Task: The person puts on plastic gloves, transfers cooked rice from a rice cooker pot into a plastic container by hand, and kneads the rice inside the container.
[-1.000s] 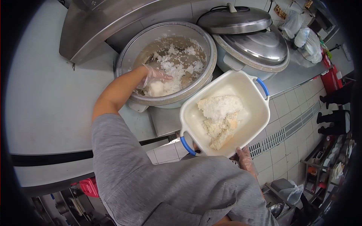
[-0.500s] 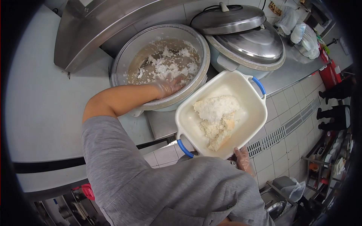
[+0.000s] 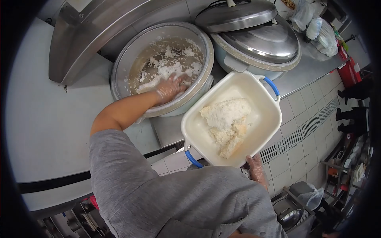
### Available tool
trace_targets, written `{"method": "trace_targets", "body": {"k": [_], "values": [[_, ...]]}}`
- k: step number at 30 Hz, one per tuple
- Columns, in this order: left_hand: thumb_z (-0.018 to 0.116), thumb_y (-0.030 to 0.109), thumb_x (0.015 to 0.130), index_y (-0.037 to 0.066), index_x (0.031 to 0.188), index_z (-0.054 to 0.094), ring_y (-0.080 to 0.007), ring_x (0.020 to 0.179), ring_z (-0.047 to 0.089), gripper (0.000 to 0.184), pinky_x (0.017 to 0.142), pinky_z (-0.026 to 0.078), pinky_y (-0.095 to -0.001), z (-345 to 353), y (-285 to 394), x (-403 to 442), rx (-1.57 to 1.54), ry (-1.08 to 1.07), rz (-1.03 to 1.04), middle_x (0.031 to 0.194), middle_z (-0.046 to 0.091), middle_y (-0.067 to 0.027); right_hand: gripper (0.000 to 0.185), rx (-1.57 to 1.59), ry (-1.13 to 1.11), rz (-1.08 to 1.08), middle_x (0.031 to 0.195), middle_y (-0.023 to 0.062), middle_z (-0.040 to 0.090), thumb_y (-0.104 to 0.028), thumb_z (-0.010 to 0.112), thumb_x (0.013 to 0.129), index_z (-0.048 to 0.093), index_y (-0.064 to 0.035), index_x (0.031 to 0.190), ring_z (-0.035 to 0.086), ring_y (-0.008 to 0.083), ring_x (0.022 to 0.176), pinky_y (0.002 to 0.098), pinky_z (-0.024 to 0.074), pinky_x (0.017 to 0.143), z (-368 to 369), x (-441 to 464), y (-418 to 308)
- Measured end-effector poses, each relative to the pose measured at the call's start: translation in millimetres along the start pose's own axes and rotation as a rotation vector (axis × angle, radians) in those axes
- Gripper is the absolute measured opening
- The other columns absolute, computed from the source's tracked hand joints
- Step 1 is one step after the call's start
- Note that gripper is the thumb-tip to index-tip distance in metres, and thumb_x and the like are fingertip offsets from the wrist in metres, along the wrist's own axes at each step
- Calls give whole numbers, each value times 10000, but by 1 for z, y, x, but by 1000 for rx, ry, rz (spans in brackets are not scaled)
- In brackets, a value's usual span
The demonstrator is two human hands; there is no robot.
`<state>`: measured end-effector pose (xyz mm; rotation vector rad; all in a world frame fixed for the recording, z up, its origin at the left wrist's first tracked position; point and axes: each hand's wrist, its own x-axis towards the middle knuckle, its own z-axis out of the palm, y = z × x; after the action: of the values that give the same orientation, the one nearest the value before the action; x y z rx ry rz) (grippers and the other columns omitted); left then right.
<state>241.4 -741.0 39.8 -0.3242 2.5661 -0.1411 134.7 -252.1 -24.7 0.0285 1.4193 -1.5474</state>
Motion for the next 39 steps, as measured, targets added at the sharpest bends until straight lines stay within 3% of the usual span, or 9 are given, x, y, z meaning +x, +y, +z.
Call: {"method": "trace_targets", "body": {"k": [4, 7, 13, 17, 20, 24, 27, 29, 39], "values": [[810, 156, 724, 277, 1449, 452, -434, 1429, 356, 818, 1116, 412, -500, 3, -34, 2, -234, 259, -158, 1644, 217, -101, 333, 3, -18, 10, 1199, 129, 619, -67, 483, 1025, 429, 7, 1345, 635, 199, 1041, 342, 533, 912, 10, -6, -13], [882, 285, 672, 241, 1492, 413, -425, 1404, 401, 946, 1140, 397, -433, -2, -67, 10, -436, 296, -452, 1637, 240, -129, 347, -12, -48, -19, 1194, 132, 616, -73, 482, 1023, 414, 4, 1356, 651, 202, 1007, 343, 559, 870, 9, -6, -14], [909, 640, 504, 55, 1567, 237, -436, 1444, 335, 1387, 1203, 290, -458, 13, -106, -9, -714, 232, -731, 1633, 156, -257, 354, -74, -57, 9, 1194, 144, 616, -78, 482, 1020, 424, 2, 1359, 674, 204, 979, 347, 589, 799, 2, -4, -8], [908, 692, 413, 117, 1600, 126, -539, 1456, 217, 1533, 1200, 265, -533, 31, -73, -12, -506, 75, -793, 1594, 78, -367, 380, -54, -46, 36, 1201, 152, 614, -80, 491, 1013, 418, 5, 1375, 668, 220, 1004, 351, 582, 827, 5, -4, -9], [886, 651, 485, 218, 1614, 51, -576, 1470, 78, 1470, 1180, 214, -636, 0, -53, -39, -635, -12, -732, 1616, 4, -330, 396, -10, -35, 25, 1215, 160, 609, -73, 491, 1010, 408, 10, 1388, 660, 231, 1027, 355, 575, 851, 9, -6, -7], [867, 564, 567, 260, 1612, 66, -593, 1453, 127, 1352, 1164, 248, -641, 1, -49, -17, -543, -55, -714, 1611, 90, -319, 407, -52, -56, 27, 1257, 174, 596, -60, 486, 1011, 395, 20, 1400, 649, 240, 1062, 358, 566, 877, 2, -2, -2], [837, 484, 629, 269, 1611, 72, -560, 1451, 198, 1263, 1151, 296, -615, -9, -50, -2, -412, -192, -787, 1605, 167, -293, 413, -24, -20, 21, 1267, 175, 594, -61, 490, 1009, 393, 22, 1402, 651, 241, 1056, 353, 568, 870, 4, 0, 2], [868, 439, 558, 200, 1606, 159, -415, 1373, 445, 1287, 1125, 408, -450, -10, -53, 5, -418, -137, -847, 1542, 348, -278, 413, -9, -30, -5, 1267, 173, 593, -61, 492, 1008, 396, 21, 1401, 649, 241, 1060, 356, 569, 872, -3, 4, 13], [805, 380, 671, 152, 1478, 422, -358, 1346, 494, 922, 1093, 452, -413, -10, -75, 12, -483, -80, -711, 1455, 489, -233, 454, 66, -30, 47, 1270, 179, 593, -67, 512, 993, 394, 13, 1424, 650, 256, 1077, 366, 561, 904, 20, -13, -13]]}}
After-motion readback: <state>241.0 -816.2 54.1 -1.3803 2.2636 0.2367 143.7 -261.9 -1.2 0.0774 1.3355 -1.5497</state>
